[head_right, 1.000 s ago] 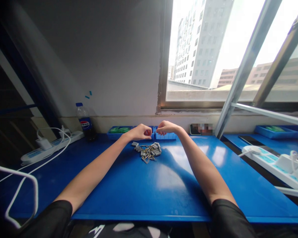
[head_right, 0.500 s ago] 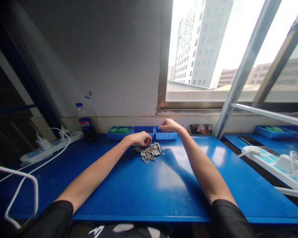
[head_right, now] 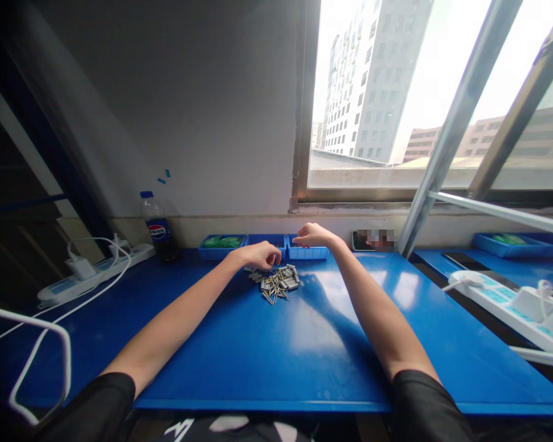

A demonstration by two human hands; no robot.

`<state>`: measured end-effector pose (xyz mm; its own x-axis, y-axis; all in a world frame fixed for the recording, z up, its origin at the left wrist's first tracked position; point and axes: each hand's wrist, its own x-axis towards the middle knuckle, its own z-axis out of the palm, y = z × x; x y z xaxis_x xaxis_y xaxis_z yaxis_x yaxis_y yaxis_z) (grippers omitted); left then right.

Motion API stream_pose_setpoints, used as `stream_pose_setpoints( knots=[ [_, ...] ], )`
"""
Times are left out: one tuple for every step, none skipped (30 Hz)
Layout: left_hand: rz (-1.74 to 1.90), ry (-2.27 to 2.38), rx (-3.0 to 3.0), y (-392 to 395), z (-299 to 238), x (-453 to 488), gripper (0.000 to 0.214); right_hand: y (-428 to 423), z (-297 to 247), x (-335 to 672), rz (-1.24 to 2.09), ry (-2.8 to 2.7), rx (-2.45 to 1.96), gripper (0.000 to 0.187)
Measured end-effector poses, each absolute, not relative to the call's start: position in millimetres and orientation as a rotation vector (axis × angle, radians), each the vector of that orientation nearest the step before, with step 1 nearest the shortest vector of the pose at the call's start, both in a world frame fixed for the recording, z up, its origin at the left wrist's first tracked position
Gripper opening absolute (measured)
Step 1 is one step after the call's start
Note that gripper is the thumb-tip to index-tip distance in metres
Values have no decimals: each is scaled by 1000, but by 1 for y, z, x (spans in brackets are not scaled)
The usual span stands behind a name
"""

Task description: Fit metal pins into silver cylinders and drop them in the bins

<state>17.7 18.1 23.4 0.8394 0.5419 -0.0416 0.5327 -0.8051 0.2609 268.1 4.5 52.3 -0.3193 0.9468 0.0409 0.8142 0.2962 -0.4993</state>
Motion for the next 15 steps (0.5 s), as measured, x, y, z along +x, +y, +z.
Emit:
stream_pose_setpoints(
  knots=[
    [23,822,2764,18,22,18,28,5,52,268,574,-2241,-1590,38],
    [-1,830,2775,17,21,19,28,5,52,268,583,-2242,-1590,38],
    [-18,844,2786,16,20,21,28,5,52,268,588,-2241,-1591,37],
    [-28,860,2797,15,19,22,29,5,52,268,592,-2241,-1593,37],
    [-32,872,2805,14,18,23,31,5,52,268,594,-2242,-1595,37],
    [-35,877,2811,13,17,24,32,6,51,268,595,-2243,-1595,37],
    [-40,874,2816,11,17,25,33,6,52,268,596,-2244,-1597,38],
    [-45,869,2820,10,18,25,33,6,52,268,597,-2244,-1598,38],
    [-49,866,2823,10,19,25,34,5,52,268,600,-2243,-1596,38],
    [-49,865,2823,9,20,24,35,5,52,268,604,-2243,-1592,39],
    [-46,864,2819,10,22,23,36,5,52,267,610,-2243,-1588,39],
    [-38,864,2814,11,24,22,36,4,53,267,615,-2242,-1584,39],
    [-25,862,2807,12,26,20,37,4,53,267,619,-2242,-1580,40],
    [-8,859,2801,14,28,19,37,4,53,267,621,-2242,-1577,39],
    [16,850,2794,15,30,17,37,4,52,267,622,-2241,-1575,39]
  ],
)
